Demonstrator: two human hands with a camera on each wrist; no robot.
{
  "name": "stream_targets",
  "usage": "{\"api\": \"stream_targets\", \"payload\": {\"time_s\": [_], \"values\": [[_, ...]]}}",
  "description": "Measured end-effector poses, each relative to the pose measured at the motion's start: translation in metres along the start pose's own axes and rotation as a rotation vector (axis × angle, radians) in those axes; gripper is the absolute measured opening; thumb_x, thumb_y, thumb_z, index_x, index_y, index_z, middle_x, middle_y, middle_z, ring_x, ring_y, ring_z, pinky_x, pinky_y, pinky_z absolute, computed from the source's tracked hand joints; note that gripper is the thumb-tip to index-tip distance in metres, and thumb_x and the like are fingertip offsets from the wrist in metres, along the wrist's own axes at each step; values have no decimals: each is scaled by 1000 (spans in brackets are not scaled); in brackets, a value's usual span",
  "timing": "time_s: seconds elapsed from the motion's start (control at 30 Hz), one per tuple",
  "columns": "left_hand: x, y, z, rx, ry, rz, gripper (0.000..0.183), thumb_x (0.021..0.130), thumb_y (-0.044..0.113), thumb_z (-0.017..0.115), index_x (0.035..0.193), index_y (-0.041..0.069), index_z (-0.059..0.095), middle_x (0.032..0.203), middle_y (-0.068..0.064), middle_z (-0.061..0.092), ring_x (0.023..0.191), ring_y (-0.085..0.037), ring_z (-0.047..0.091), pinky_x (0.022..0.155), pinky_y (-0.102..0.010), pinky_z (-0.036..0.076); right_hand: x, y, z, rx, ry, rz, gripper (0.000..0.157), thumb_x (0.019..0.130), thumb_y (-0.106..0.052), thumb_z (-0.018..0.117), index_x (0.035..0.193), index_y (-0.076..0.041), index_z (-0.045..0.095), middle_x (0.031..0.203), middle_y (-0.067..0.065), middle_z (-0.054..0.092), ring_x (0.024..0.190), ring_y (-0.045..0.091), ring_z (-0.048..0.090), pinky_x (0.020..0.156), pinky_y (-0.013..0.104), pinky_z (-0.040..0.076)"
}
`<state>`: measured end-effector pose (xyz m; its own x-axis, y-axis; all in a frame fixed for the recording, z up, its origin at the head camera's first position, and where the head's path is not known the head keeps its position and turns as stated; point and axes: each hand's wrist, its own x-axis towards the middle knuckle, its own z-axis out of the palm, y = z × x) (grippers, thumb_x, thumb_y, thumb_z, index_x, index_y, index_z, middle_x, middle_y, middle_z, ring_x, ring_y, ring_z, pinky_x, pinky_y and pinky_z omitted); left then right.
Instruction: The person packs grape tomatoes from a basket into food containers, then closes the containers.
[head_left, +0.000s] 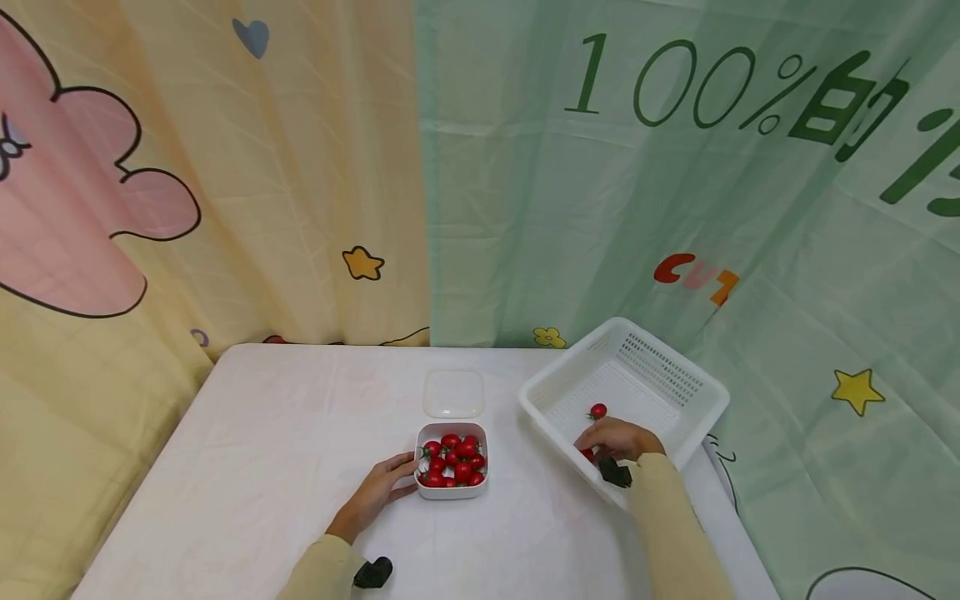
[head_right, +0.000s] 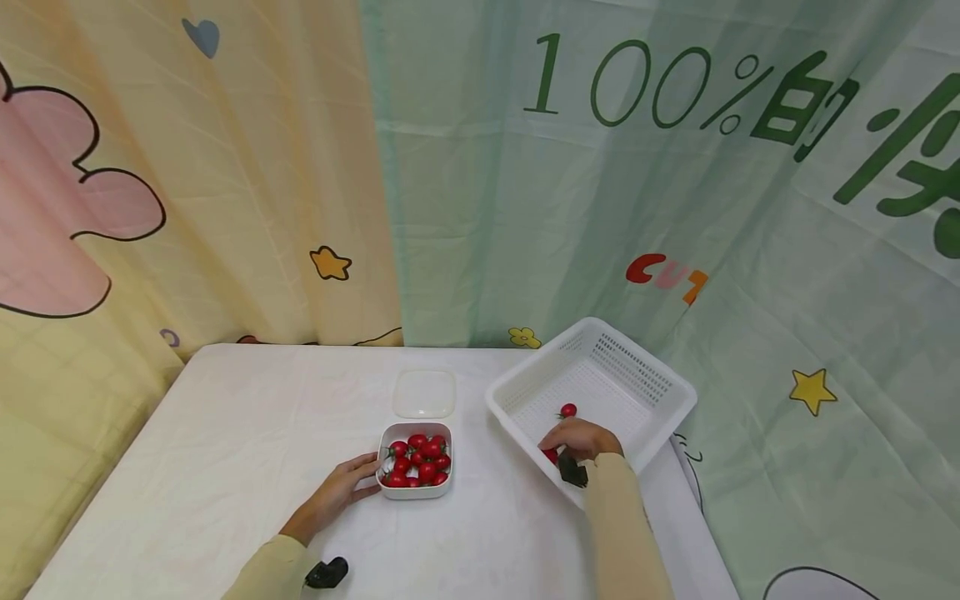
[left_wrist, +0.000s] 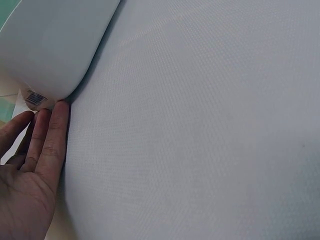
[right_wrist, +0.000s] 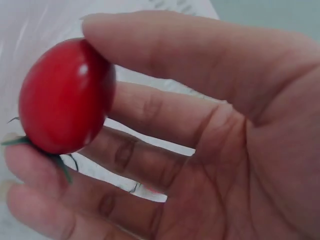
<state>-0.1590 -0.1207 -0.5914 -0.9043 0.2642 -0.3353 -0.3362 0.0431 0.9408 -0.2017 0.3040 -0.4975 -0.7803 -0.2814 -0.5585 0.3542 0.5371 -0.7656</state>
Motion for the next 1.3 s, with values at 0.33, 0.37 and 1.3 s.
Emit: {"api": "stream_targets", "payload": {"time_s": [0.33, 0.37, 1.3], "values": [[-1, 2, 0, 5, 16, -11, 59, 99, 30, 54, 139, -10, 39, 140, -28, 44, 123, -38, 49, 97, -45, 49, -1, -21, 7, -53, 79, -73, 20, 90, -19, 66, 96, 1, 70, 79, 6, 67, 63, 16, 59, 54, 25, 44], [-1, 2, 0, 4, 18, -11, 59, 99, 30, 55, 139, -10, 39, 139, -28, 44, 123, -38, 49, 97, -45, 49, -1, -22, 8, -63, 87, -73, 21, 91, -20, 66, 97, 0, 70, 79, 5, 67, 64, 17, 60, 54, 25, 42], [0, 1, 0, 10, 17, -13, 60, 98, 31, 55, 140, -10, 39, 139, -27, 45, 123, -38, 49, 97, -45, 49, -4, -57, 30, -72, 249, -262, 36, 81, -14, 77, 112, 2, 68, 103, 8, 67, 89, 18, 62, 88, 39, 51]]}}
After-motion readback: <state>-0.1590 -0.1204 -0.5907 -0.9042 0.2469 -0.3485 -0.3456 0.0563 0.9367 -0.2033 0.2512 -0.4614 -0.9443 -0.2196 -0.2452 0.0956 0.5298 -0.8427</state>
